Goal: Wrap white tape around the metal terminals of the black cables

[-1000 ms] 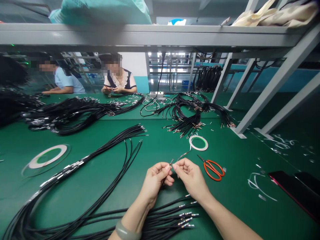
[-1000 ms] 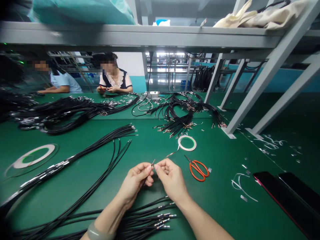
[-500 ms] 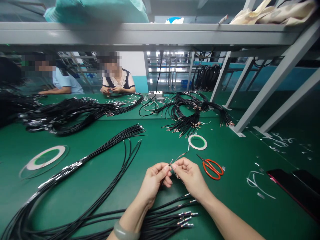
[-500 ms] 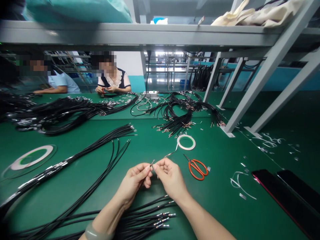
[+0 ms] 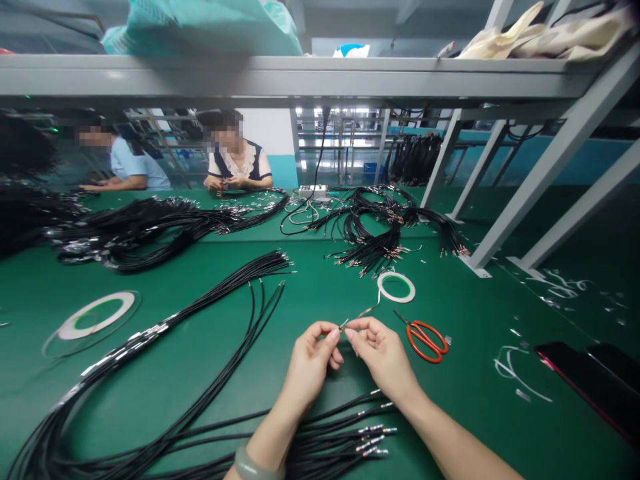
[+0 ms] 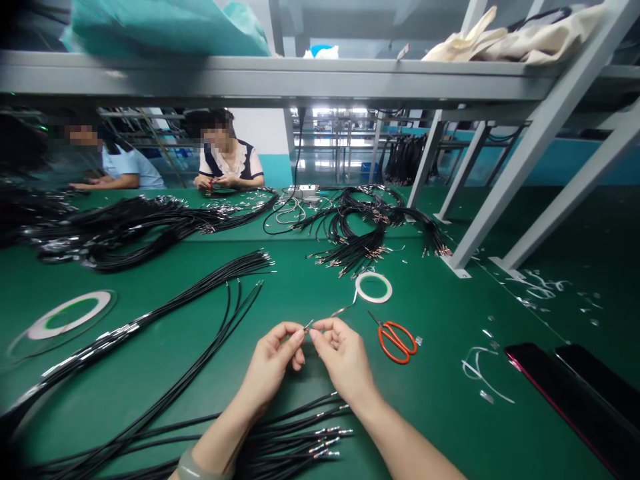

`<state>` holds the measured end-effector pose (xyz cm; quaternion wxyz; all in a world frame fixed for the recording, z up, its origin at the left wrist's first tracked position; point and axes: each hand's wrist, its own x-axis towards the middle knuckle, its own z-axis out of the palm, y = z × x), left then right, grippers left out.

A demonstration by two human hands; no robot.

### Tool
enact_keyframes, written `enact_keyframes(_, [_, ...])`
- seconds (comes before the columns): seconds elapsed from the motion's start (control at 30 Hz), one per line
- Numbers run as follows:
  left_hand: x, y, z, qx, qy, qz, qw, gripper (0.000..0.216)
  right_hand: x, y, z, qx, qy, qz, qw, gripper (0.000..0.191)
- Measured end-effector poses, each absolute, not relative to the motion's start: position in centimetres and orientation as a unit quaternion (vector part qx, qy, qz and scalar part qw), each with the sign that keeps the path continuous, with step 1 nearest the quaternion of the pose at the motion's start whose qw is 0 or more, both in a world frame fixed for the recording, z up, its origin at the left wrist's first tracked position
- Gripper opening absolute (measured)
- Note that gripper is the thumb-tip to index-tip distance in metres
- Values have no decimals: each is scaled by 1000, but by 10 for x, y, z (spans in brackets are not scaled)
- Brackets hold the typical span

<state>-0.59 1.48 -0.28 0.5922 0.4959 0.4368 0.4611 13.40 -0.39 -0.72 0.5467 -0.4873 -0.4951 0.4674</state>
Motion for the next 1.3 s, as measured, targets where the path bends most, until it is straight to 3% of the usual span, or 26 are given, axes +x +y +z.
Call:
enact_keyframes(0.43, [-6, 13, 2, 533, 448, 488, 526, 24, 131, -9, -3, -474, -519, 455, 547, 23])
enact_keyframes(0.93, [-6, 14, 2, 409, 417, 489, 648, 27, 130, -13, -4, -479, -550, 427, 534, 22])
enact_keyframes(1.3, [-1, 10, 0, 450, 446, 518, 574, 24, 128, -15, -2, -470, -548, 436, 537, 18])
